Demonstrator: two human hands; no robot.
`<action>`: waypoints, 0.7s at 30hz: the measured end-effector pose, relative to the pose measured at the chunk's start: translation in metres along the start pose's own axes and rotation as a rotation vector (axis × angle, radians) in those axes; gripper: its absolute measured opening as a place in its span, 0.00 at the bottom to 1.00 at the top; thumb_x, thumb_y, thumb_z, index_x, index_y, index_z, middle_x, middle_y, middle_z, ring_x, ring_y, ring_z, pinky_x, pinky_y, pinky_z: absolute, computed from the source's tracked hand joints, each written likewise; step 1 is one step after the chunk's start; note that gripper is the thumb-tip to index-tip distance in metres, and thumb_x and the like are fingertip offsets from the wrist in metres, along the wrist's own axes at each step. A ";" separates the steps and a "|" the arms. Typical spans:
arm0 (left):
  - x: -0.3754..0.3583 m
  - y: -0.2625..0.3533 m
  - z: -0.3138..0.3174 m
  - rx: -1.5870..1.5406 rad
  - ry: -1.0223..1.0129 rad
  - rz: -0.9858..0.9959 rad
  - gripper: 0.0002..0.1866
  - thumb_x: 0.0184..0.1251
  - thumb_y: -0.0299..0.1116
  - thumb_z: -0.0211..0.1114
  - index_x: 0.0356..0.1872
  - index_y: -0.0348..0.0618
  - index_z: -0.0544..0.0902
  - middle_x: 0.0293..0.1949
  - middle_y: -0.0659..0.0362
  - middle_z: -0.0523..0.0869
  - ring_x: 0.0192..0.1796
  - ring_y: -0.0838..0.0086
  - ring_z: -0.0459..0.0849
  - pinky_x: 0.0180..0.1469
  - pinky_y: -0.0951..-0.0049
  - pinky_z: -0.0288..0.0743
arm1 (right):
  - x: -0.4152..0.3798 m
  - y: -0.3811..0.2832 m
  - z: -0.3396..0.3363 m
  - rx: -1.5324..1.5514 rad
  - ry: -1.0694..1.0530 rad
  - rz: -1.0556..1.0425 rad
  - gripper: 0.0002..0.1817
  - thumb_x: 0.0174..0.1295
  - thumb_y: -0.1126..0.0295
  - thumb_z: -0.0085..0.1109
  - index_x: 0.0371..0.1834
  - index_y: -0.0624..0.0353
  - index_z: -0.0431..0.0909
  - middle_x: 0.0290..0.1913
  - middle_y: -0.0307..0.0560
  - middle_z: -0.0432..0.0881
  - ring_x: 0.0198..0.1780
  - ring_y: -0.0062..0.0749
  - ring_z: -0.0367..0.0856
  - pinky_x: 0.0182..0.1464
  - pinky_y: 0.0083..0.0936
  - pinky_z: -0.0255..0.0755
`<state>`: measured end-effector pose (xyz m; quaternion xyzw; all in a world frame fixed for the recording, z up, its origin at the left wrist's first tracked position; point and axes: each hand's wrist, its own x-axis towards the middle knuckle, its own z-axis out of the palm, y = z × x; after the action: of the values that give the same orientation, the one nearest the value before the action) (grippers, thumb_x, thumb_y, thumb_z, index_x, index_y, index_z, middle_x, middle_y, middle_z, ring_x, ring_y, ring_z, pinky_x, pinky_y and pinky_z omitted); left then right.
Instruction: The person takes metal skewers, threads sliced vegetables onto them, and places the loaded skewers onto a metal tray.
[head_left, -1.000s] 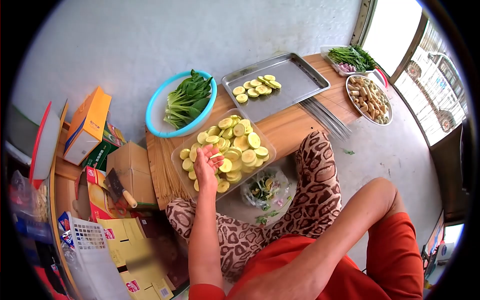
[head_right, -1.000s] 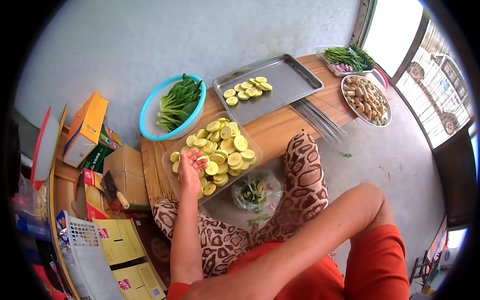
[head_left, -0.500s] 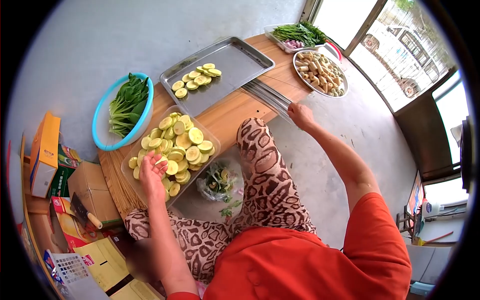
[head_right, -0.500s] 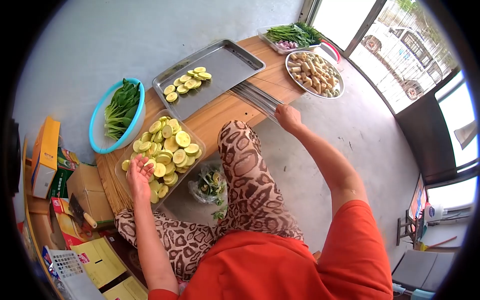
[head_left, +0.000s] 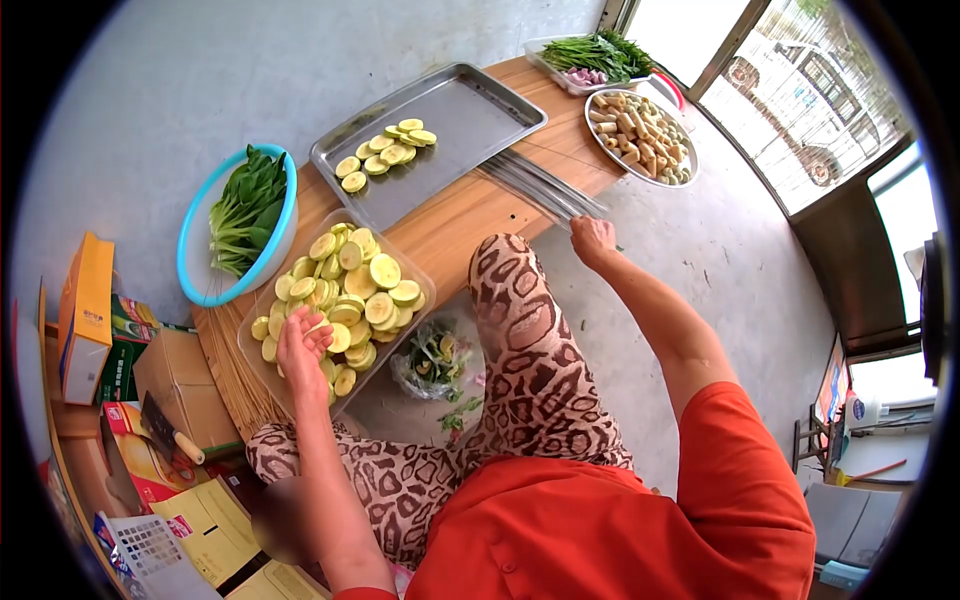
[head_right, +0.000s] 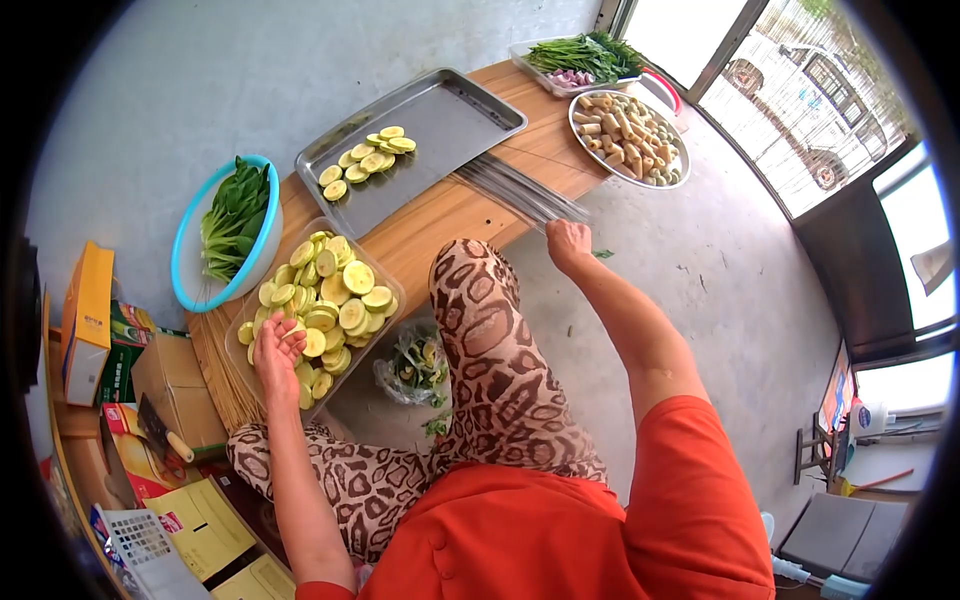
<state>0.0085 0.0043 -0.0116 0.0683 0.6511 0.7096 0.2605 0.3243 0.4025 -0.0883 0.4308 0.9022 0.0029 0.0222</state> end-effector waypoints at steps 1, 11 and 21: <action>-0.001 0.001 0.001 0.000 0.000 -0.002 0.20 0.75 0.45 0.47 0.53 0.39 0.75 0.41 0.55 0.81 0.36 0.73 0.82 0.40 0.74 0.76 | -0.002 -0.001 -0.002 0.013 0.000 -0.007 0.07 0.55 0.68 0.57 0.32 0.59 0.78 0.36 0.55 0.82 0.41 0.49 0.82 0.41 0.42 0.75; -0.005 0.007 0.000 -0.031 -0.007 0.013 0.19 0.75 0.43 0.47 0.52 0.39 0.76 0.41 0.56 0.82 0.36 0.73 0.82 0.40 0.75 0.76 | -0.027 0.019 -0.014 0.061 0.104 -0.119 0.07 0.55 0.67 0.52 0.27 0.57 0.79 0.32 0.51 0.81 0.37 0.51 0.79 0.38 0.43 0.73; -0.007 0.015 0.003 -0.119 -0.049 0.063 0.20 0.74 0.45 0.49 0.51 0.39 0.77 0.39 0.56 0.82 0.35 0.74 0.82 0.38 0.75 0.77 | -0.114 0.020 -0.083 1.316 -0.432 0.136 0.08 0.62 0.68 0.56 0.29 0.61 0.76 0.23 0.35 0.75 0.23 0.18 0.71 0.26 0.16 0.63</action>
<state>0.0119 0.0033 0.0046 0.0908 0.5987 0.7531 0.2574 0.4084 0.3278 -0.0009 0.4011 0.6628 -0.6291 -0.0647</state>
